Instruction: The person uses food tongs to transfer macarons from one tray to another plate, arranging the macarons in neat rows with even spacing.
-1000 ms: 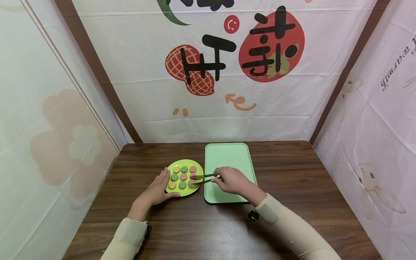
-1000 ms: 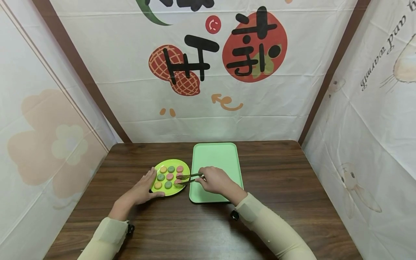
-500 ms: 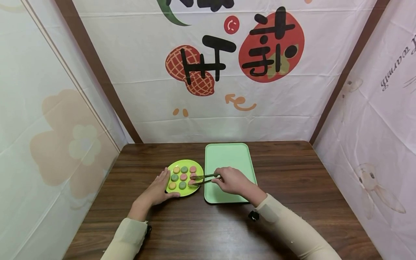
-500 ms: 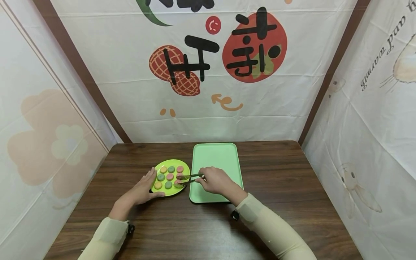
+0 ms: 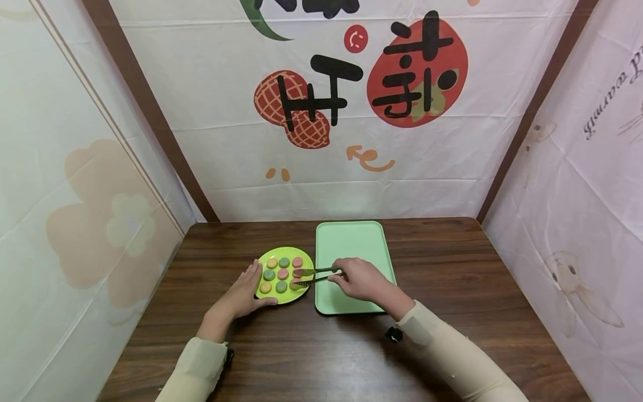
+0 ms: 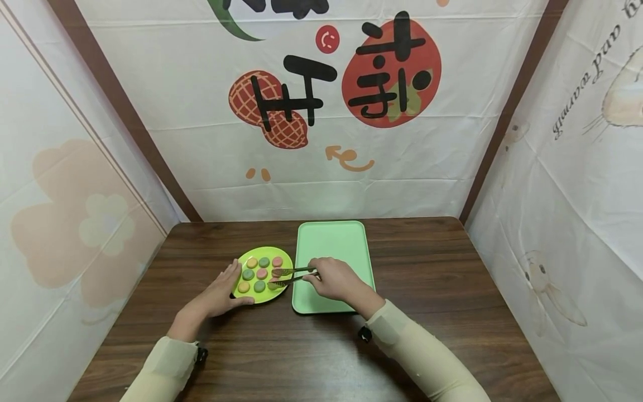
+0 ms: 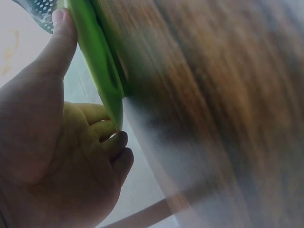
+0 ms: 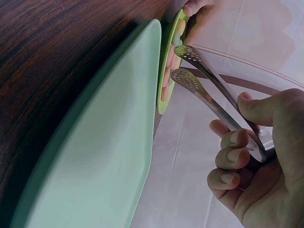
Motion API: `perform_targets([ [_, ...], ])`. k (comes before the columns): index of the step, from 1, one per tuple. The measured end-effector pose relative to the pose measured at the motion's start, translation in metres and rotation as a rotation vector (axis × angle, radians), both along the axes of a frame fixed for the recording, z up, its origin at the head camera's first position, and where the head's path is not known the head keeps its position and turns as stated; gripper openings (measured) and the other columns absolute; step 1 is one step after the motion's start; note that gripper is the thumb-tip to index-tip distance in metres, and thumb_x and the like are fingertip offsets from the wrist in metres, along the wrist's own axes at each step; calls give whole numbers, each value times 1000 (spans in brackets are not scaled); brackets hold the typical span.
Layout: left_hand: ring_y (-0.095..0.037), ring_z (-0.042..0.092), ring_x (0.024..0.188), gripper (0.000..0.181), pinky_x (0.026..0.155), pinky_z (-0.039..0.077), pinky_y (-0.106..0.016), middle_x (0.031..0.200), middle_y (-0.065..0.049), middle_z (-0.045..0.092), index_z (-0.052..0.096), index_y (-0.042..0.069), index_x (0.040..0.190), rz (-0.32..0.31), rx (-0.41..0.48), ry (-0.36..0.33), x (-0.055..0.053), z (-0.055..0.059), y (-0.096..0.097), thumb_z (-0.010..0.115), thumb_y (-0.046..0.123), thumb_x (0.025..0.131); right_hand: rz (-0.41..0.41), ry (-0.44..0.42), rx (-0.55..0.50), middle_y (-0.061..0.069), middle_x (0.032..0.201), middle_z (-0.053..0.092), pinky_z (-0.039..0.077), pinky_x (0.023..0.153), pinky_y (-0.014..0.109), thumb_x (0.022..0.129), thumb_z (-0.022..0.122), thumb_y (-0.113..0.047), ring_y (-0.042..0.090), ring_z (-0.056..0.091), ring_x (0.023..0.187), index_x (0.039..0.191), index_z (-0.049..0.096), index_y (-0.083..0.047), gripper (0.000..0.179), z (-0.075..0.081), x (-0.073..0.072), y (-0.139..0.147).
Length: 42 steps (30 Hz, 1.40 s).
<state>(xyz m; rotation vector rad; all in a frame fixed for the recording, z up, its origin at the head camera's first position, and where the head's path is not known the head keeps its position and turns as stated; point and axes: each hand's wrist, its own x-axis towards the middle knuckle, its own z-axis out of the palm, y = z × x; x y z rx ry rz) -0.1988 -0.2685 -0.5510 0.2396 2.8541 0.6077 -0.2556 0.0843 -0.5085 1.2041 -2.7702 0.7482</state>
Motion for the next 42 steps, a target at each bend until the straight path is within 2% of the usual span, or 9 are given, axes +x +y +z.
perform_targets([
  [6,-47,11,163,120,132,16,-61,175,-33,6,13,-14,165,-10,1,7,0,1,1,76,60,95,-19,10,-35,-1,94,76,59,70,33,106,72,-32,10,71,80,113,77,-7,27,-1,3,8],
  [15,-48,10,163,121,131,16,-62,175,-34,6,14,-14,165,-8,12,7,1,2,0,76,61,94,-75,-21,-101,-4,87,72,59,70,34,108,69,-33,5,65,73,122,75,-7,30,-6,7,26],
  [23,-47,9,163,121,131,15,-62,176,-31,3,12,-13,166,1,11,-6,-1,2,-1,75,61,95,-124,-42,-147,-3,94,73,59,70,32,108,70,-31,4,66,76,124,74,-6,30,-11,10,44],
  [28,-48,9,163,122,132,14,-62,175,-32,4,12,-14,166,0,22,-8,-1,2,0,75,62,94,-161,-32,-176,-5,96,73,59,70,31,107,70,-33,2,66,77,124,75,-10,29,-14,13,55],
  [42,-48,10,163,123,132,15,-62,175,-33,5,12,-14,166,-4,15,2,0,1,0,75,64,94,-247,-39,-233,-4,95,74,58,68,31,106,72,-28,5,65,76,120,76,-5,27,-20,16,88],
])
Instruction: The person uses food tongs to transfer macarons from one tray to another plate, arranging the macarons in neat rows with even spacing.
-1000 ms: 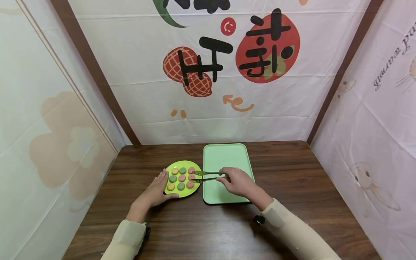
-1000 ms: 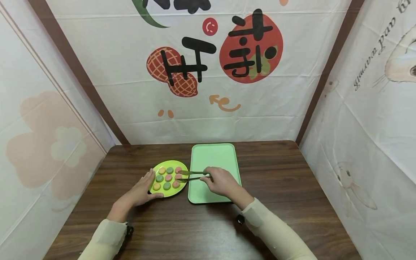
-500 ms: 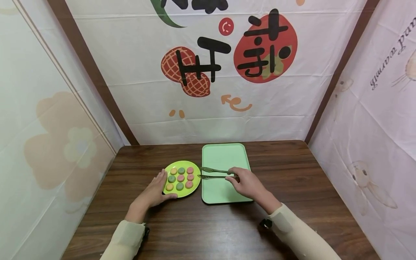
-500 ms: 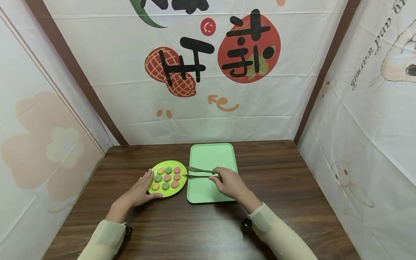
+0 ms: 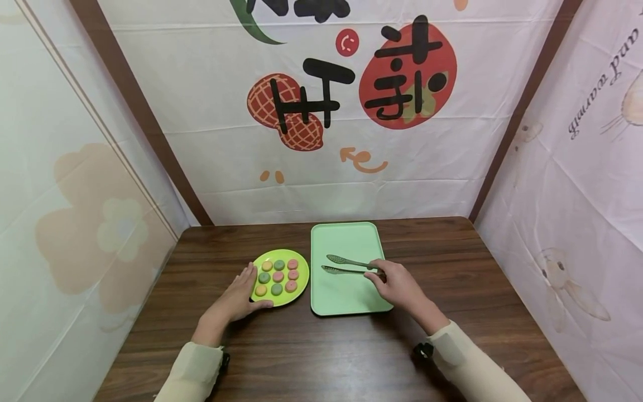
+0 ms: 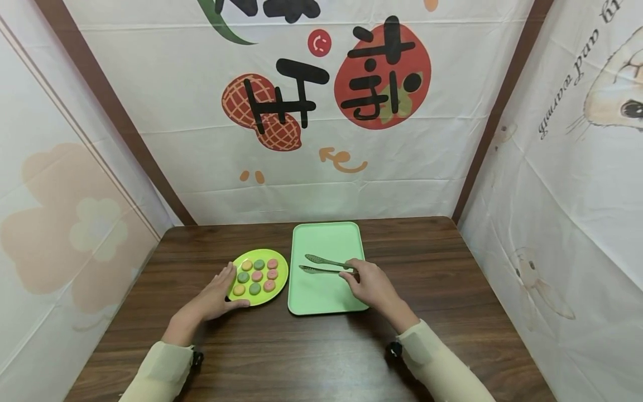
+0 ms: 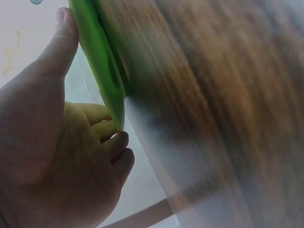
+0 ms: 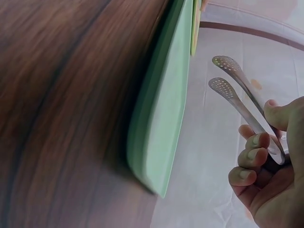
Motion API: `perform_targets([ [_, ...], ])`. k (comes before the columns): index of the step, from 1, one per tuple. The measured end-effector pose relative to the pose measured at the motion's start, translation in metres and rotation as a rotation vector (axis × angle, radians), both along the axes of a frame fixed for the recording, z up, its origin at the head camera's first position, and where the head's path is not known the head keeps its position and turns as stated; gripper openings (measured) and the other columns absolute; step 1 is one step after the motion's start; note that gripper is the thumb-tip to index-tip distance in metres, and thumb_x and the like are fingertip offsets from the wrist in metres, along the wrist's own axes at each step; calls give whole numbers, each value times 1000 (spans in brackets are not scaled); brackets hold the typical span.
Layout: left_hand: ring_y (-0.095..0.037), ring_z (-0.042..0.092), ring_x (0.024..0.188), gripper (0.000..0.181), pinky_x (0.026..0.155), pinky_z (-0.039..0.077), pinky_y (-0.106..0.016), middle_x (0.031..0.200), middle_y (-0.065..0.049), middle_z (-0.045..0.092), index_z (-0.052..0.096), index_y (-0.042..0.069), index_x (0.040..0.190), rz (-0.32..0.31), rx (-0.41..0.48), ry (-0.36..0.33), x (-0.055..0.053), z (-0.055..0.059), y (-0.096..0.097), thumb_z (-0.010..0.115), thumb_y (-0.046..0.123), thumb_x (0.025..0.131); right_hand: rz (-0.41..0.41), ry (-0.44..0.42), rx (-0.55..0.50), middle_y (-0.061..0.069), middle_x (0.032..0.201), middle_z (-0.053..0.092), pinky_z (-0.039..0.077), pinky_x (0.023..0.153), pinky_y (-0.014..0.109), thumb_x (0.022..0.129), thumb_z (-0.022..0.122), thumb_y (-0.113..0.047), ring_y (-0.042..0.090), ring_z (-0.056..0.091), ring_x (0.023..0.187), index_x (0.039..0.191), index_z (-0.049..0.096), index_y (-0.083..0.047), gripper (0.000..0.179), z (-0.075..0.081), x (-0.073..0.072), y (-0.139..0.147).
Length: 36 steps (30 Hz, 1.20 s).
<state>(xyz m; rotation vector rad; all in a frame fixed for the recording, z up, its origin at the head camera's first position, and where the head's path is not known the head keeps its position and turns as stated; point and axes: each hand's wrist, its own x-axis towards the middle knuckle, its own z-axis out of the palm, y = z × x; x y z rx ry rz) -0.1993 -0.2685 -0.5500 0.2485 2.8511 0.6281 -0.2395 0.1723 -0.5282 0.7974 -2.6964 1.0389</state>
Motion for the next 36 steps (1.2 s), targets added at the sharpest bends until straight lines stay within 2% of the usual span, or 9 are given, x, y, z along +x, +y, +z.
perform_targets([
  [6,-48,10,163,122,131,15,-63,175,-33,4,12,-14,166,5,10,-3,1,2,1,75,62,94,-32,31,-14,-4,92,73,55,65,29,104,75,-25,4,61,71,117,76,-7,22,-5,-1,14],
  [12,-49,10,163,122,131,15,-63,175,-34,5,13,-15,165,-1,10,-2,1,2,2,76,62,94,-89,18,-24,0,88,74,54,64,31,104,75,-27,6,59,69,124,75,-3,31,-7,1,29],
  [15,-50,11,162,122,131,16,-64,174,-35,6,13,-15,165,-5,5,3,1,3,2,76,62,94,-111,7,-28,-2,85,73,51,63,30,104,75,-25,6,57,67,125,75,-1,32,-8,1,38],
  [20,-50,11,162,123,131,16,-64,174,-35,5,13,-15,165,-4,1,-3,1,3,1,75,63,94,-137,9,-33,-6,76,62,44,57,27,104,75,-22,7,49,61,120,75,-1,26,-9,0,52],
  [28,-49,10,163,122,131,15,-63,175,-34,5,13,-14,165,0,0,-6,1,2,1,76,61,94,-219,19,-11,-5,70,53,40,56,29,103,76,-20,11,46,59,117,74,-1,23,-14,2,73],
  [36,-49,10,163,123,131,15,-62,175,-34,5,13,-15,165,0,-8,-2,-1,0,0,76,63,93,-317,40,-10,4,81,68,46,60,33,104,75,-20,12,51,62,120,73,3,28,-20,2,90],
])
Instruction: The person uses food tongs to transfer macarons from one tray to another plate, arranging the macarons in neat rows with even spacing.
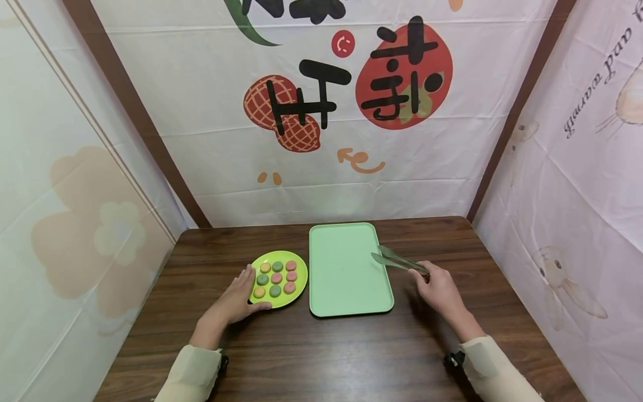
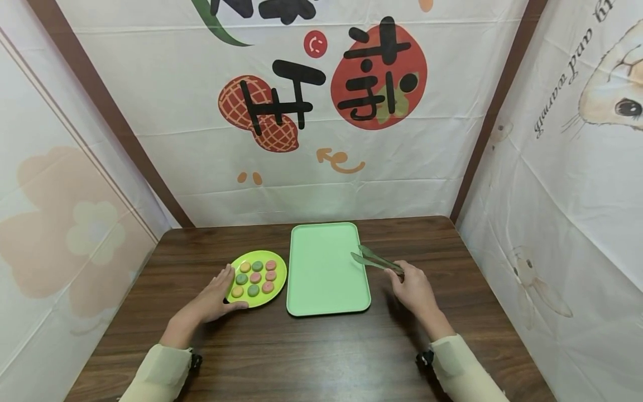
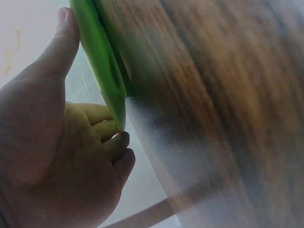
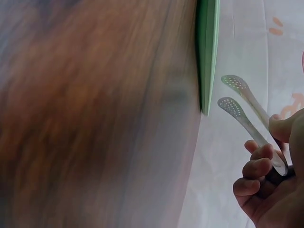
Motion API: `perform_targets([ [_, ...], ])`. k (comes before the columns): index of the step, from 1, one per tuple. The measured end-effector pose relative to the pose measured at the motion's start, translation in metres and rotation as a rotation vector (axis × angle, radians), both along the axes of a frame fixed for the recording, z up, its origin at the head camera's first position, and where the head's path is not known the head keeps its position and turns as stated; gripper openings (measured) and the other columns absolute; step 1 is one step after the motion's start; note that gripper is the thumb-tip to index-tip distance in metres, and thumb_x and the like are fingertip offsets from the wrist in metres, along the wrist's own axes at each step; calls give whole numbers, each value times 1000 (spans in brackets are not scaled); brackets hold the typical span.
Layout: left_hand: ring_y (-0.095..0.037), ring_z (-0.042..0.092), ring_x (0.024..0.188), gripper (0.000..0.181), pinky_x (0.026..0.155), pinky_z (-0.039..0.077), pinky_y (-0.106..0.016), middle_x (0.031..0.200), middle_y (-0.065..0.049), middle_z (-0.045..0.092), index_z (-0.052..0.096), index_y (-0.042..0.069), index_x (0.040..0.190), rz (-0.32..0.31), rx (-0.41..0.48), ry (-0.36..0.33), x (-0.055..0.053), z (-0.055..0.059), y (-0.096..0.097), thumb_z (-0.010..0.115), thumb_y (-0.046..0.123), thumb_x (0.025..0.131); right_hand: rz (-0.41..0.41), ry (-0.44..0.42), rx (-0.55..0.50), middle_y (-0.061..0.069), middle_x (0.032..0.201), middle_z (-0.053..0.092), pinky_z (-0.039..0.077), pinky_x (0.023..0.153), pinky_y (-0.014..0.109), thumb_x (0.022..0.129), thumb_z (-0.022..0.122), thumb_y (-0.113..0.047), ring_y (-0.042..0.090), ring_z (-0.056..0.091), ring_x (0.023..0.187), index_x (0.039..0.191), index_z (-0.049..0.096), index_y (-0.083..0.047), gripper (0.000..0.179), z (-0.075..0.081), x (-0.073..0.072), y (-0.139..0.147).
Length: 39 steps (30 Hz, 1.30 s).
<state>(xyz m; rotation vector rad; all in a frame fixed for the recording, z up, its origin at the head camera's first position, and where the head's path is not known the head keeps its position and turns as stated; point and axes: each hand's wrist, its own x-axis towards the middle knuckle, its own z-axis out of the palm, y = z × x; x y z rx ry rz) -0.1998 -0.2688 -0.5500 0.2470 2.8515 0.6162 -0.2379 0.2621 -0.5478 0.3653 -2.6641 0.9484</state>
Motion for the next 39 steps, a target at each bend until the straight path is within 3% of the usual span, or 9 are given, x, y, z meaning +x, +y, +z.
perform_targets([
  [20,-50,11,162,124,131,16,-63,174,-36,6,14,-15,165,-9,-1,7,0,-1,0,75,65,93,-102,-47,15,11,88,72,50,63,41,107,71,-25,18,54,63,123,71,3,32,-6,-1,17],
  [29,-50,12,162,124,131,16,-63,174,-35,7,14,-15,165,-4,-1,12,1,0,1,75,65,93,-157,-91,11,20,97,76,55,63,46,108,68,-29,21,61,66,127,69,6,39,-6,-3,17],
  [35,-49,12,162,124,131,16,-62,174,-34,7,14,-15,165,-5,-8,7,2,2,1,74,66,93,-201,-112,20,20,96,76,57,68,53,108,69,-30,29,67,73,125,69,7,40,-6,-4,13],
  [39,-49,11,162,124,131,16,-63,174,-35,6,14,-15,165,-10,-10,4,2,4,1,74,67,93,-214,-127,27,18,94,75,56,65,50,107,69,-32,27,66,70,122,71,6,41,-5,-4,9],
])
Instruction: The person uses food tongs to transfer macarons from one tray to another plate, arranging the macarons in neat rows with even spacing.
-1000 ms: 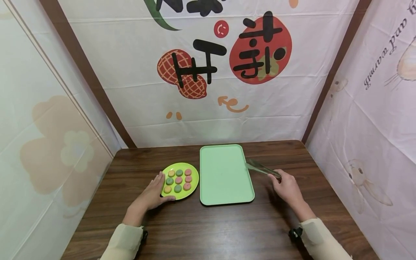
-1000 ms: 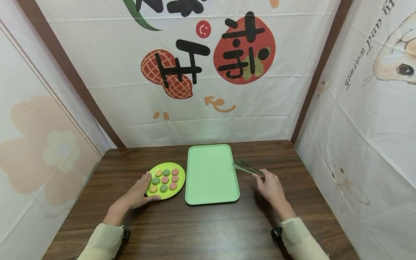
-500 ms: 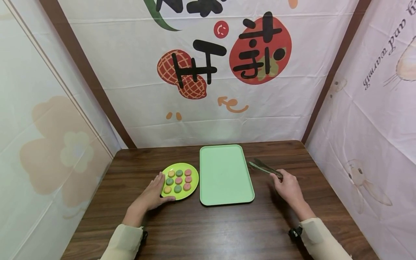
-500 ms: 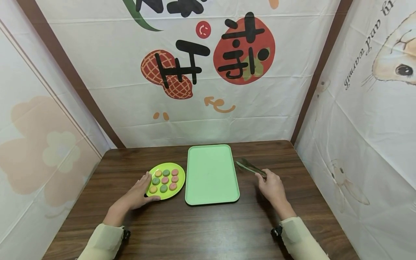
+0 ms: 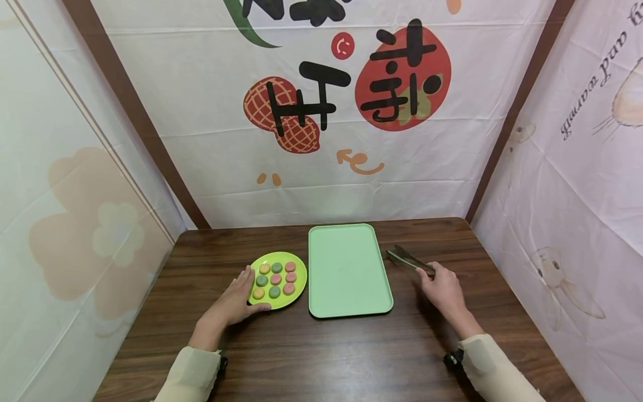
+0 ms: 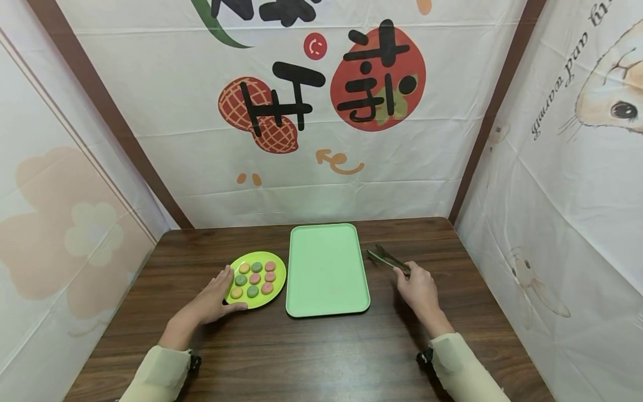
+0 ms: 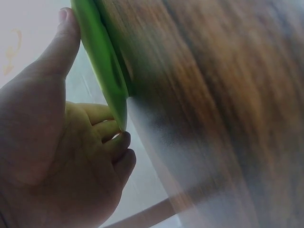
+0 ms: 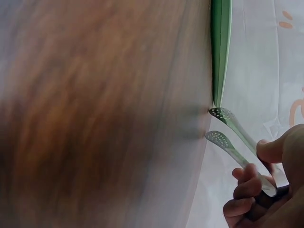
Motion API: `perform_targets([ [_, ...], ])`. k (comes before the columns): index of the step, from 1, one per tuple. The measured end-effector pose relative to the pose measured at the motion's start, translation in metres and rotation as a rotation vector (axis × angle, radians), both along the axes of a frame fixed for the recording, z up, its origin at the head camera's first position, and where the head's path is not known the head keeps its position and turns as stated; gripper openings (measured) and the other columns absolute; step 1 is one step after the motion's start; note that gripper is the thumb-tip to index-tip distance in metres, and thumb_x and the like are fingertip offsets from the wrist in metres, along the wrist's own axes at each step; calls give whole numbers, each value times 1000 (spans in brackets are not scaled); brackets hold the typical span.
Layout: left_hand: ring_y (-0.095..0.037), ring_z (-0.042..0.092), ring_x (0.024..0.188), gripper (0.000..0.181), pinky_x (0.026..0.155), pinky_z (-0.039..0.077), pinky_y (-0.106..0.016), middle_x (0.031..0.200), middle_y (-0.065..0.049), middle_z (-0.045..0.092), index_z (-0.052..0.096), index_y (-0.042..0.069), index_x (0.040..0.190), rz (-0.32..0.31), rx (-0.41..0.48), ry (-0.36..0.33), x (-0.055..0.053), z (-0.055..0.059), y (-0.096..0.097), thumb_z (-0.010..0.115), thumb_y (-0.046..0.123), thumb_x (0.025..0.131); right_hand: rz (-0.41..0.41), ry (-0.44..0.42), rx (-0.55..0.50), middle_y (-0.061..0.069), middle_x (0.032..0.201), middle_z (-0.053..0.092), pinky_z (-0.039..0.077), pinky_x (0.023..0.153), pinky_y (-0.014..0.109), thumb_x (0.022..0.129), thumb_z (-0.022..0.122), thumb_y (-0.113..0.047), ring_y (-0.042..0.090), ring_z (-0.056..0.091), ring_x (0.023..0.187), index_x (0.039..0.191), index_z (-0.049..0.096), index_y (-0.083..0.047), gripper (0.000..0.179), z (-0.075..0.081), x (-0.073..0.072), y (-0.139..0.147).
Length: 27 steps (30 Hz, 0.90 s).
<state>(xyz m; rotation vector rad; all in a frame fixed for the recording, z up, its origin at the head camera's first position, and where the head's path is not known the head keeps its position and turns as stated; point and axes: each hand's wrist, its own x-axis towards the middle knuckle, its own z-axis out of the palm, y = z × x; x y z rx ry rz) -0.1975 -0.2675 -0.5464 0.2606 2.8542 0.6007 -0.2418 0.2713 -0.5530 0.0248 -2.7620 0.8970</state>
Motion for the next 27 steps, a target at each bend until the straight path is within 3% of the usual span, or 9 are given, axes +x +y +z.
perform_targets([
  [5,-49,11,162,123,131,16,-62,174,-34,7,14,-15,165,3,-2,-1,1,2,1,75,65,93,-7,-59,11,16,89,73,52,59,43,105,70,-36,24,60,64,119,73,5,44,1,-1,-4],
  [11,-49,13,162,122,131,17,-63,174,-35,8,15,-15,165,6,-1,5,1,2,1,76,63,93,-3,-119,35,21,95,74,54,59,46,104,71,-38,27,63,66,119,70,6,47,-1,-5,-10],
  [15,-50,12,162,122,131,17,-63,174,-35,7,15,-15,165,5,0,3,2,2,1,75,64,94,5,-145,65,19,88,70,53,61,48,103,71,-38,29,61,67,109,68,4,43,-3,-9,-14],
  [21,-49,12,162,122,131,17,-63,174,-35,8,15,-15,165,10,0,6,2,0,0,75,64,94,35,-192,121,10,72,57,45,55,40,103,71,-41,26,54,61,93,61,-2,41,-7,-13,-19],
  [27,-49,11,162,122,131,15,-62,174,-35,7,14,-15,165,7,-6,10,1,-1,1,74,66,94,55,-217,180,10,70,56,46,53,40,102,73,-44,27,55,59,87,58,-5,44,-7,-16,-23],
])
